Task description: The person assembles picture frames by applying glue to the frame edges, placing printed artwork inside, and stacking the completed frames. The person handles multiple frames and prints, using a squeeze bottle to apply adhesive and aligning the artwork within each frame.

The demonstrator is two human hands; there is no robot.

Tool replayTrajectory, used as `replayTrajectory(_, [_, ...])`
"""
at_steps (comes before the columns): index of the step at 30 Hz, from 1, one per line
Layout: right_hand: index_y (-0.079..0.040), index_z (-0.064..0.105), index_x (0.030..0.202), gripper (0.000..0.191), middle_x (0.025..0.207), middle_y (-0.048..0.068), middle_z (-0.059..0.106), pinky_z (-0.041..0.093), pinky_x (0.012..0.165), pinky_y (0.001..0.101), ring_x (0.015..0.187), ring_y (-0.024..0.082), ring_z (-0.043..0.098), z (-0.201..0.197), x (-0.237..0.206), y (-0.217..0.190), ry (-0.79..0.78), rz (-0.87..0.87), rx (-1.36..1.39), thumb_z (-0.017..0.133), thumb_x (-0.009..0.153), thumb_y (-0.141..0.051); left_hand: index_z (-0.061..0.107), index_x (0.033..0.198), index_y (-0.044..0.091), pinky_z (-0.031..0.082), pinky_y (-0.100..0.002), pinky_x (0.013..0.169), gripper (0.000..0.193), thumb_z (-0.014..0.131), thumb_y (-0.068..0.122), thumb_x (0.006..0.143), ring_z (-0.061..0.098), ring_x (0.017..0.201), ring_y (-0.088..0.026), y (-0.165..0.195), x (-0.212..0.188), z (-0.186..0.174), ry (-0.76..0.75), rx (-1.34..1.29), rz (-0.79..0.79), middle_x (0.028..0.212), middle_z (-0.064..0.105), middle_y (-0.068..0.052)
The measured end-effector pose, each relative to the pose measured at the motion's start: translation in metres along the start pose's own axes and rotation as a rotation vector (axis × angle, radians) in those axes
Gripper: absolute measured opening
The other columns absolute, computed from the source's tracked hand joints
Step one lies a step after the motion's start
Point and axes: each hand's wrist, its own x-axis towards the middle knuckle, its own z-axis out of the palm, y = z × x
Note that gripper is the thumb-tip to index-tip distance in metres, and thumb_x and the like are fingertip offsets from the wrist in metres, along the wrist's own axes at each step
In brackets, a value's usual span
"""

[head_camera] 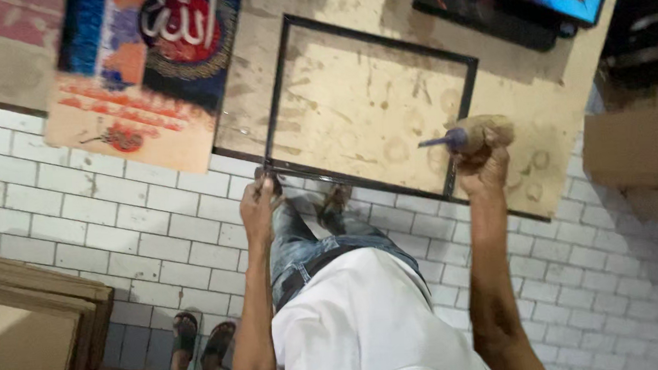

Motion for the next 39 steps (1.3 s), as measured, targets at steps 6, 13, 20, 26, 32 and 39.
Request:
replayTrajectory(6, [0.000,0.067,0.119,0.066,0.107,0.020,0.072,0.061,0.057,0.0283,0.083,0.031,0.072,0.145,0.054,0.098,0.003,0.411,0.285,0.073,0.076,-0.049,0.067,0.110,0.002,0.054,-0.044,0.094,0.028,0.080,0.009,0.086,0.065,0.110,-0.035,0.056,0.019,-0.065,0.289,0.767,0.673,0.114,0.067,-0.016])
replayTrajectory(13, [0.007,0.059,0.120,0.086,0.103,0.022,0.069,0.061,0.057,0.0265,0.079,0.025,0.068,0.367,0.070,0.247,-0.199,0.713,0.287,0.077,0.074,-0.063,0.062,0.119,0.001,0.041,-0.057,0.112,0.057,0.085,0.030,0.076,0.050,0.129,-0.047,0.103,0.102,-0.120,-0.071,0.986,0.872,0.134,0.055,-0.027])
replayTrajectory(20, [0.008,0.056,0.121,0.075,0.108,0.018,0.063,0.061,0.061,0.0258,0.075,0.020,0.066,0.568,0.032,0.450,-0.259,1.264,0.320,0.085,0.075,-0.044,0.062,0.129,0.007,0.019,-0.067,0.118,0.062,0.071,0.042,0.079,0.031,0.147,-0.044,0.093,0.118,-0.108,-0.201,1.374,0.737,0.150,0.047,-0.020])
replayTrajectory(26, [0.011,0.053,0.118,0.078,0.108,0.027,0.061,0.062,0.056,0.0281,0.074,0.027,0.068,0.659,0.026,0.565,-0.121,1.367,0.340,0.082,0.072,-0.045,0.052,0.151,0.010,0.023,-0.060,0.128,0.066,0.062,0.042,0.093,0.034,0.153,-0.039,0.079,0.117,-0.116,-0.152,0.634,0.701,0.159,0.048,-0.014])
replayTrajectory(32, [0.009,0.057,0.125,0.084,0.108,0.026,0.066,0.065,0.073,0.0348,0.083,0.030,0.070,0.652,0.030,0.567,-0.128,1.252,0.406,0.076,0.076,-0.056,0.055,0.150,0.010,0.021,-0.063,0.124,0.071,0.069,0.043,0.089,0.035,0.152,-0.037,0.078,0.125,-0.125,-0.155,0.934,0.863,0.160,0.046,-0.014])
replayTrajectory(39, [0.004,0.073,0.110,0.051,0.097,0.020,0.076,0.065,0.070,0.0403,0.080,0.027,0.075,0.603,0.082,0.449,-0.495,-0.045,-1.055,0.079,0.075,-0.032,0.062,0.134,0.013,0.013,-0.067,0.130,0.075,0.083,0.054,0.075,0.035,0.151,-0.032,0.108,0.146,-0.142,-0.485,1.106,0.841,0.150,0.050,-0.012])
